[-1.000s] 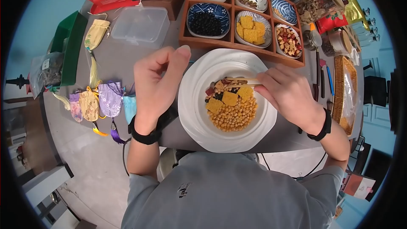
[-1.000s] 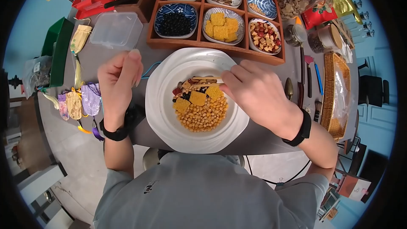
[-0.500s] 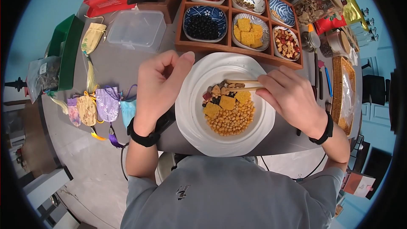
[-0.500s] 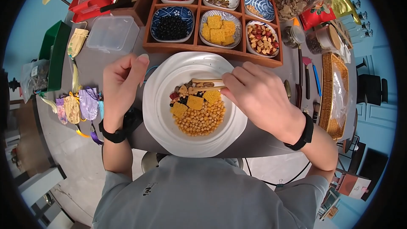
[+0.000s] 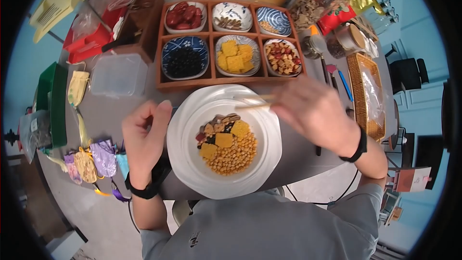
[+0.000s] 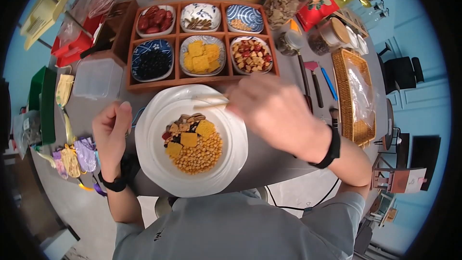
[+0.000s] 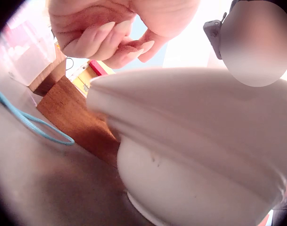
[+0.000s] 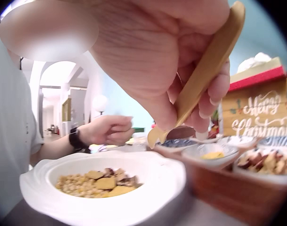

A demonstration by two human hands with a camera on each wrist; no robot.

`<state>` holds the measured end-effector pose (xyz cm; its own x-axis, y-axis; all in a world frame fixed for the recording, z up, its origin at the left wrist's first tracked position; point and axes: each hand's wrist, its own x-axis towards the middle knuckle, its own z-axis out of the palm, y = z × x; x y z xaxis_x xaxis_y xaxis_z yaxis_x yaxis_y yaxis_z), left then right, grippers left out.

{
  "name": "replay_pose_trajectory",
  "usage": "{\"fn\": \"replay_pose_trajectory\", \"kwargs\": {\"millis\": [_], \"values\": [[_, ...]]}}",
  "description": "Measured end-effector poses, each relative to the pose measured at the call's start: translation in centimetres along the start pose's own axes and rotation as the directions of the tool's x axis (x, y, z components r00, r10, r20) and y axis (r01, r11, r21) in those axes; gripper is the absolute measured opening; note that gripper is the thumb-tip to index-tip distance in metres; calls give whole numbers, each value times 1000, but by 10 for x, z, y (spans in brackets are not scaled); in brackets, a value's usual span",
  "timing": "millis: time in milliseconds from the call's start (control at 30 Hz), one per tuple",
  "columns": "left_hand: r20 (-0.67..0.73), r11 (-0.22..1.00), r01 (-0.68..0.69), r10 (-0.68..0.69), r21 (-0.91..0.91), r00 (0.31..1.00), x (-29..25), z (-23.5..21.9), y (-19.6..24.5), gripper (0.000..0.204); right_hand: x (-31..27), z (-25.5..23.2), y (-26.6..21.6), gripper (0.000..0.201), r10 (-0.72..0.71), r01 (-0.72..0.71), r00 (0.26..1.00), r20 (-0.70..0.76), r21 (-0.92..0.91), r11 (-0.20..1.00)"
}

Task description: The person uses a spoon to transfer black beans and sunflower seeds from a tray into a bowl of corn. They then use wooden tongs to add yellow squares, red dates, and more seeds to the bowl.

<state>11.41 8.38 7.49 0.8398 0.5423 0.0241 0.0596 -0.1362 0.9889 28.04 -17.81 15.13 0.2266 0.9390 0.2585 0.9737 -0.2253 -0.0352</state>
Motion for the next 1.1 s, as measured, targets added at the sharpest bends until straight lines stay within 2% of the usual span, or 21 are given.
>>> {"fn": "replay_pose_trajectory", "kwargs": {"millis": [67,167,233,267,400,500,600,800,1000,1100], "values": [[4,1000,-3,3,3,1000,0,0,2,37,-3,-21,22,14,138,-139,990,-14,-77,987],[12,1000,-7,7,11,1000,-1,-1,-1,38,-12,-35,63,16,373,-379,926,-67,-146,914],[14,1000,-8,8,5,1000,-1,-1,0,38,-21,-35,92,19,415,-422,906,-79,-142,895],[14,1000,-15,15,11,1000,-1,-2,0,38,-21,-39,98,20,469,-468,883,-34,-147,871],[19,998,-43,42,34,999,-2,-3,-2,38,-21,-38,104,20,497,-494,867,32,-65,867],[21,999,-43,42,33,999,-2,-3,-3,38,-24,-31,112,20,332,-322,943,23,-192,927],[16,1000,-26,26,5,1000,-3,-3,-2,38,-21,-28,114,20,342,-324,938,51,-218,921],[11,999,-34,34,0,999,-2,-4,-3,38,-5,-24,108,20,261,-247,965,36,-223,943],[8,999,-45,45,-12,999,-1,-4,-4,37,1,-5,112,22,237,-229,970,43,-150,962],[8,999,-40,40,-16,999,-1,-4,-5,38,4,1,109,16,290,-276,955,56,-181,944]]}}
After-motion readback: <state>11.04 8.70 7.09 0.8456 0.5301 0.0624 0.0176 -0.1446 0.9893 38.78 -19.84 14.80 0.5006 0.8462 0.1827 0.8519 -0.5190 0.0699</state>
